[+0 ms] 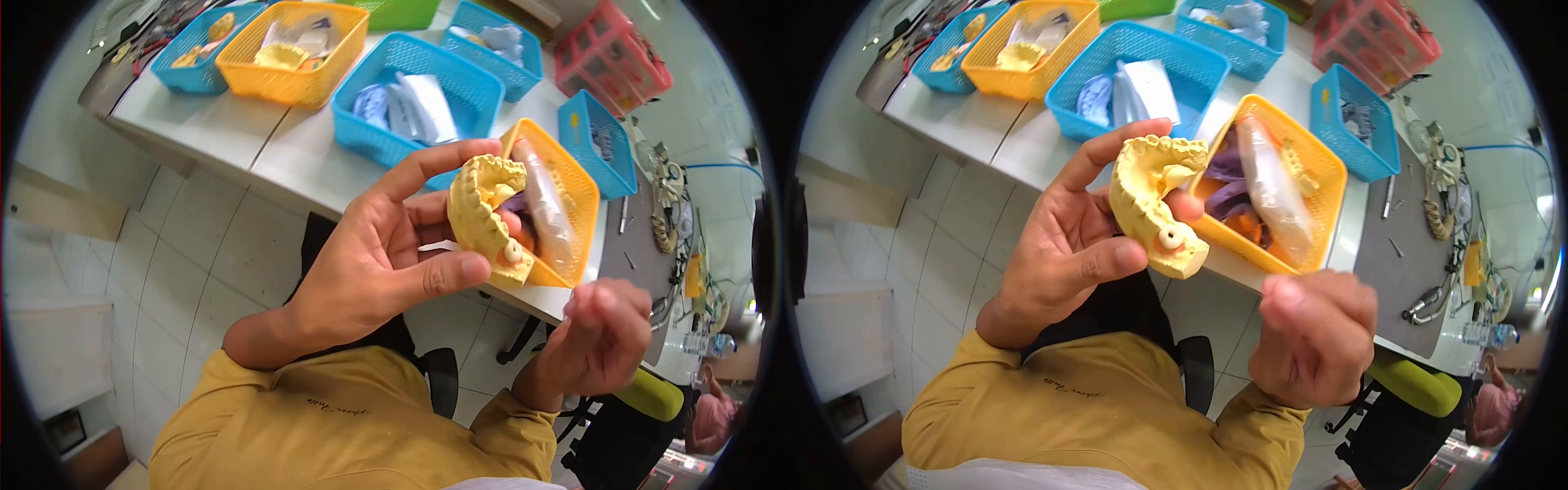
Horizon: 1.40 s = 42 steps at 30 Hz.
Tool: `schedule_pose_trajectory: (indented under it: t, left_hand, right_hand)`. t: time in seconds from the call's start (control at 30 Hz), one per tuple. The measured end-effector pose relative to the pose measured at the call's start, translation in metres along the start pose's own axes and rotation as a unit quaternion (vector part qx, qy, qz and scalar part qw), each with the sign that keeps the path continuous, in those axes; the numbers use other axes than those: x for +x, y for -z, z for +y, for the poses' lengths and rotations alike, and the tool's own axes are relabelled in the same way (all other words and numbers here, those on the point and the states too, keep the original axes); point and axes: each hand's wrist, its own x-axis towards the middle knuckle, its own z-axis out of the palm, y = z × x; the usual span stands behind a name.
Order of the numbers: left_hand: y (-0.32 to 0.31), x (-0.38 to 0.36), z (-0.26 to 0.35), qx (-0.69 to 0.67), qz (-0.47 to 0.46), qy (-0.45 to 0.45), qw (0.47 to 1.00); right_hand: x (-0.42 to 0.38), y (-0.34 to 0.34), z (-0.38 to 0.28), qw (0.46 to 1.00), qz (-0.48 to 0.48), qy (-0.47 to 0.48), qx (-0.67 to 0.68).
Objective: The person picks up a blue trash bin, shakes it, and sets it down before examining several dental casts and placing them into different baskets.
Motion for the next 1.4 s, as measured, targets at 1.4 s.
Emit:
schedule_pose_trajectory:
  t: [1.4]
  left_hand:
    - [0.064, -0.118, -0.019, -0.009, 0.248, -0.011, 0.969]
  right_hand:
    - [-0.074, -0.121, -0.030, 0.872, -0.162, -0.284, 0.365]
